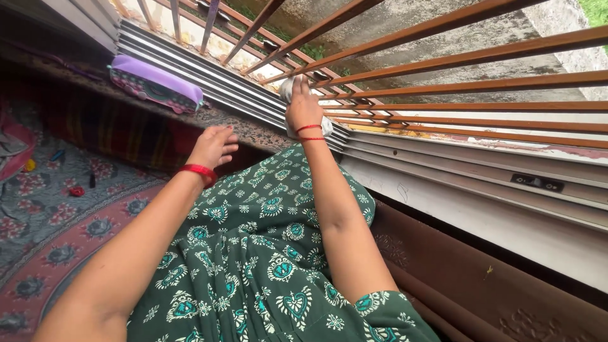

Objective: Cleaning the metal bars and glass surface of a window using a dry cloth.

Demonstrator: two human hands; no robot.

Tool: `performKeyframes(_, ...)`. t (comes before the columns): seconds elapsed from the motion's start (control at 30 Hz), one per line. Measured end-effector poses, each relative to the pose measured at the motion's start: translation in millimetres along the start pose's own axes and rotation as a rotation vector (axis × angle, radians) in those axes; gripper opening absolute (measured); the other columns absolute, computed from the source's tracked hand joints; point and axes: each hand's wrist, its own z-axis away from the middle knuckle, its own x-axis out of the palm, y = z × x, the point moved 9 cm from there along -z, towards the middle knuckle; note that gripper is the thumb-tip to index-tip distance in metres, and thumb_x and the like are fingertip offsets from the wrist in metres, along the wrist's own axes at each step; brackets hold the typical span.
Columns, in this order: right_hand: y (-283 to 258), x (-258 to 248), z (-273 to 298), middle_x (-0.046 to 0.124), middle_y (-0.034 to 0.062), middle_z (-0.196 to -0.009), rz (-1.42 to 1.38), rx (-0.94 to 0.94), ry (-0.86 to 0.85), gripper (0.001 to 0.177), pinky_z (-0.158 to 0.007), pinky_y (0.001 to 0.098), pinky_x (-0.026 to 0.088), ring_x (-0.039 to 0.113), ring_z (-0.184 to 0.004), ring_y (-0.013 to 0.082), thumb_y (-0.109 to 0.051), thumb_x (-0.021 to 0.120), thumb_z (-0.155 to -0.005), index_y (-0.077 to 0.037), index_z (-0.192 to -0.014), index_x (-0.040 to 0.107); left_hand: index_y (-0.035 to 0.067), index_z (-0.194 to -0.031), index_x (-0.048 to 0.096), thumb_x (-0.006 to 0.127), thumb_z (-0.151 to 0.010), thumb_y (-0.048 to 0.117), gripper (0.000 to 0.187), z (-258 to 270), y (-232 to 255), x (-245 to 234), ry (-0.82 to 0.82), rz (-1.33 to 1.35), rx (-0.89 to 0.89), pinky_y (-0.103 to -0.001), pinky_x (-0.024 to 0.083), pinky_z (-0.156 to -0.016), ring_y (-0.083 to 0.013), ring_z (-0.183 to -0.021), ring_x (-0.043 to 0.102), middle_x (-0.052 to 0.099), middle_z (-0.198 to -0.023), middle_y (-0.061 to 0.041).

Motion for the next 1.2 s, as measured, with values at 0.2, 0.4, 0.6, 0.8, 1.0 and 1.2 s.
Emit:
performKeyframes(0.2,-17.4,11.6,16.6,0.025,0.0123,-0.170,-0.050,0.106,-0.080,0.076,-0.086,0.0476,0.058,0.066,-0.104,0.0402,-0.013,0.060,-0.087,-0.011,-0.157,0.031,0.004,-0.115,0.067,0.072,-0.099,0.039,0.039,6.2,90.2,43.4,0.069,-0.534,0.624,-0.033,0.054,-0.087,-0.0168,-0.100,0.070,0.072,-0.111,-0.010)
performKeyframes(0.4,-68.9,-59.7,29.8,0.041,0.0128,-0.155,-0.247,-0.099,0.210,0.089,-0.084,0.0473,0.058,0.065,-0.102,0.0396,-0.023,0.075,-0.074,-0.005,-0.152,0.037,0.005,-0.118,0.063,0.071,-0.092,0.037,0.042,33.8,126.4,77.5,0.036,-0.763,0.703,-0.039,0.056,-0.081,-0.0249,-0.088,0.071,0.069,-0.111,-0.013)
performKeyframes(0.6,-69.5,-44.1,-8.0,0.053,0.0133,-0.143,-0.100,-0.023,0.182,0.073,-0.081,0.0463,0.058,0.063,-0.106,0.0390,-0.021,0.075,-0.076,-0.004,-0.141,0.045,0.005,-0.119,0.062,0.070,-0.090,0.036,0.043,41.7,127.1,62.1,0.091,-0.811,0.665,-0.043,0.056,-0.082,-0.0284,-0.090,0.072,0.068,-0.112,-0.014)
performKeyframes(0.8,-41.8,39.9,-75.8,0.057,0.0214,-0.133,-0.211,0.143,0.019,0.054,-0.089,0.0532,0.055,0.067,-0.106,0.0456,-0.031,0.068,-0.094,-0.007,-0.139,0.052,0.006,-0.120,0.060,0.068,-0.091,0.037,0.043,37.9,136.0,48.8,0.149,-0.864,0.699,-0.048,0.051,-0.093,-0.0354,-0.110,0.066,0.070,-0.117,-0.015)
performKeyframes(1.0,-23.3,86.4,-80.6,0.065,0.0162,-0.144,-0.189,0.228,-0.214,0.041,-0.102,0.0505,0.053,0.065,-0.120,0.0402,-0.034,0.059,-0.102,-0.018,-0.139,0.065,0.007,-0.123,0.060,0.068,-0.090,0.037,0.046,38.6,132.8,41.7,0.161,-0.879,0.666,-0.049,0.051,-0.093,-0.0363,-0.110,0.065,0.071,-0.115,-0.015)
performKeyframes(1.2,-75.1,-12.8,-14.1,0.033,0.0123,-0.164,0.179,-0.049,0.070,0.066,-0.066,0.0475,0.061,0.070,-0.088,0.0399,-0.012,0.050,-0.091,-0.006,-0.155,0.034,0.009,-0.123,0.061,0.068,-0.089,0.040,0.047,40.2,108.3,41.2,0.142,-0.845,0.590,-0.048,0.051,-0.091,-0.0354,-0.109,0.067,0.072,-0.115,-0.013)
